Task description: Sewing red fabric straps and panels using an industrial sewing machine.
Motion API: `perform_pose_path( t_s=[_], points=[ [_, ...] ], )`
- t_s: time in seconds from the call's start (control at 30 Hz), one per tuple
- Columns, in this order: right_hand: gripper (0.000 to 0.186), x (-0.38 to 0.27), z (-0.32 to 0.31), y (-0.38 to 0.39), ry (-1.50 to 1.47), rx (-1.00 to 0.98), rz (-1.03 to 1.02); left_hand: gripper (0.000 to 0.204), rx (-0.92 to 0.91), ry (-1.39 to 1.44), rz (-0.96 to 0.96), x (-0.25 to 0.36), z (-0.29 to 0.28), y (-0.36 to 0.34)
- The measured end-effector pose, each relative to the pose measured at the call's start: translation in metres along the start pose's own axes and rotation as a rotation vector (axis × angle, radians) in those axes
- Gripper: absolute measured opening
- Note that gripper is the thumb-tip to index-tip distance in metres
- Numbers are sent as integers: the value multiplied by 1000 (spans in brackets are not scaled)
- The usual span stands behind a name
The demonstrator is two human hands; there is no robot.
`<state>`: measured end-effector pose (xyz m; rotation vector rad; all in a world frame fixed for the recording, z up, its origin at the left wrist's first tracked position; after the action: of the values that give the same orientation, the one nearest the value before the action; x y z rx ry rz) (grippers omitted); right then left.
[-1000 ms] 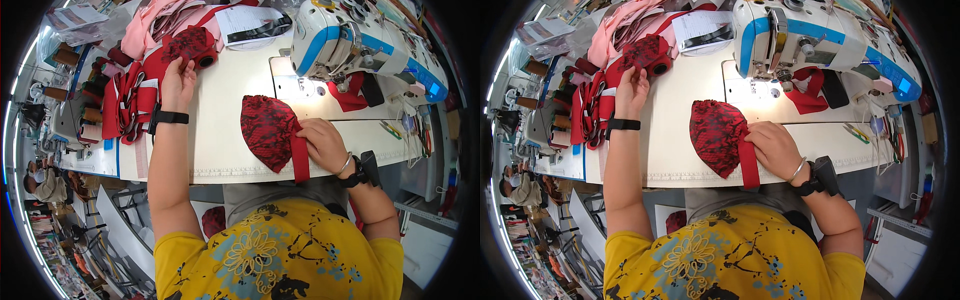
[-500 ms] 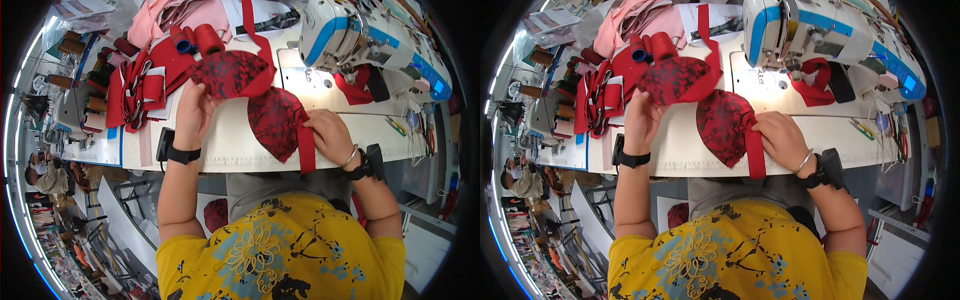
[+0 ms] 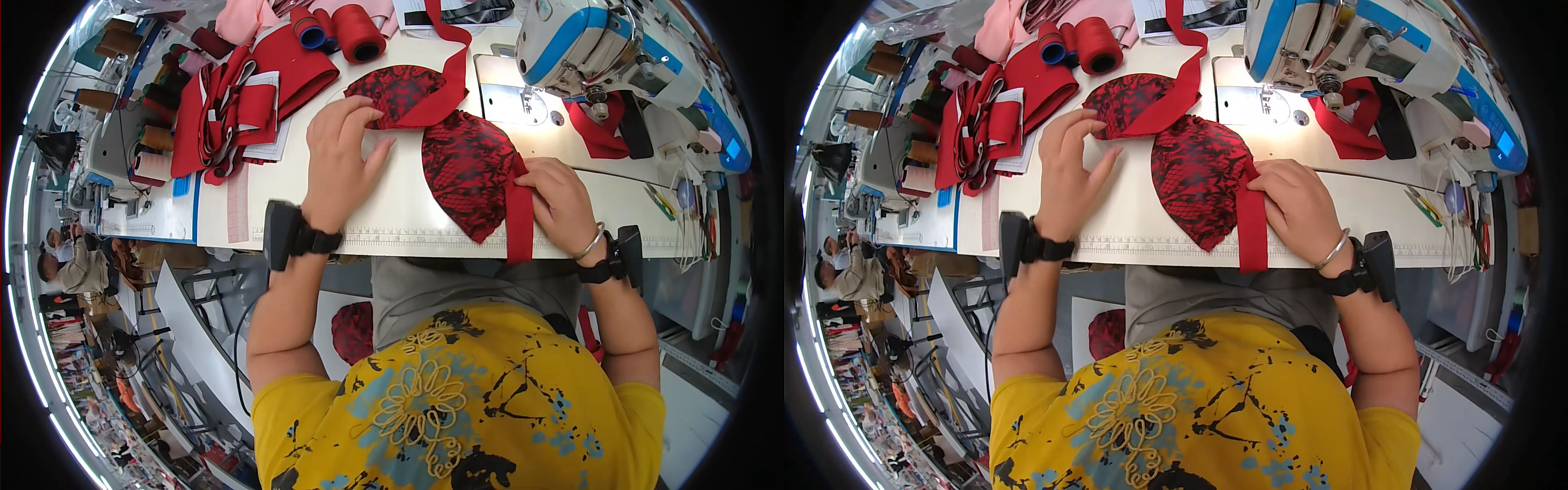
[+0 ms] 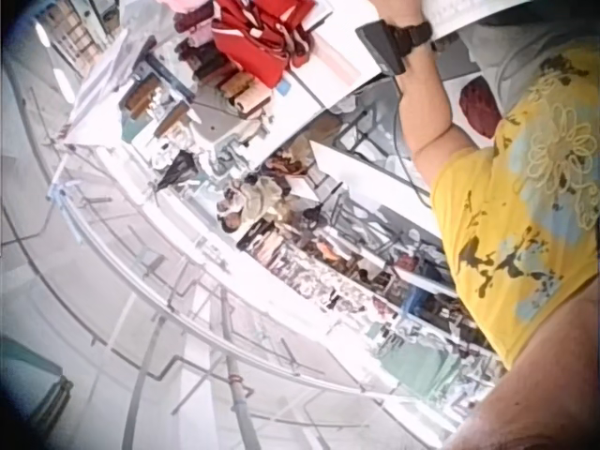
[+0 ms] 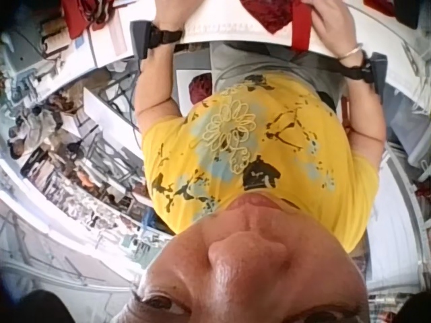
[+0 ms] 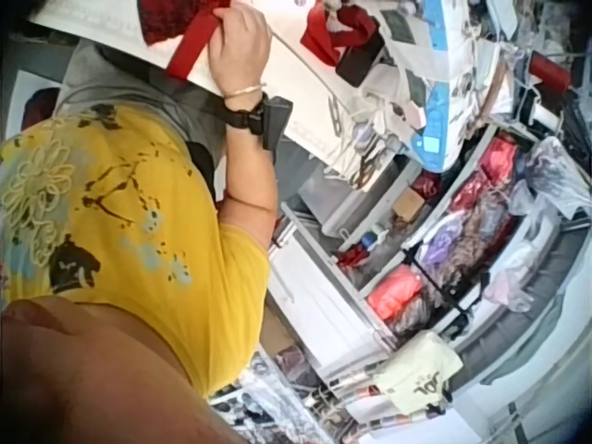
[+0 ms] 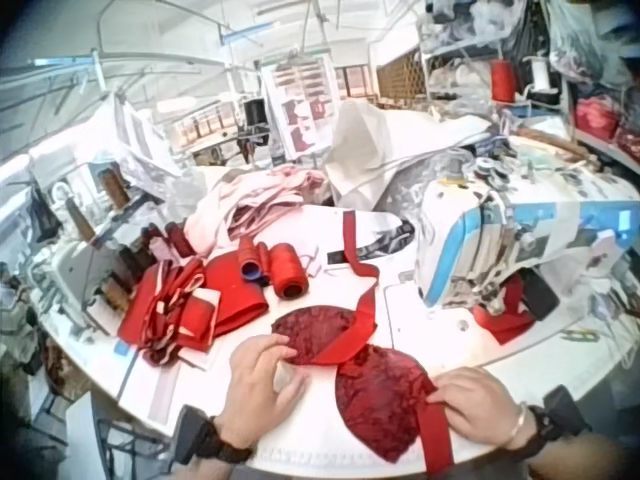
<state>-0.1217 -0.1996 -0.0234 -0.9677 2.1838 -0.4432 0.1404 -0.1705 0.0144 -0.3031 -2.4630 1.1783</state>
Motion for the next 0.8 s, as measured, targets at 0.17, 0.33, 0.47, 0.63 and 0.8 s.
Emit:
perform_pose_path(
  t_s=[0.17,0.33,0.47,0.63,0.8],
  points=[
    [20,-2,-1,-2,0,1,1,30,-8,36,70,-19,16,0],
    [20,-2,-1,-2,24,5,0,28,106,139,254,-7,7,-5],
    [20,-2,-1,-3,17,-1,9,29,164,169,363,10,-1,-5],
    [20,-2,0,-4,10,1,5,29,153,175,489,23,-7,-2],
    [20,-3,-1,-5,5,1,10,28,162,155,521,28,-8,-2]
  ],
)
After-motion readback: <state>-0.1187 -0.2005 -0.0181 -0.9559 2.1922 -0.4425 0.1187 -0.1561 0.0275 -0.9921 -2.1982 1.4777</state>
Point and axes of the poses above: each hand's wrist, its own y-axis away from the middle knuckle, its own z-axis out of the palm, x = y × z, the point moved 8 cm from there along -y, towards the middle knuckle, and after that the axes turned 13 degrees about x, right-handed, at the moved point
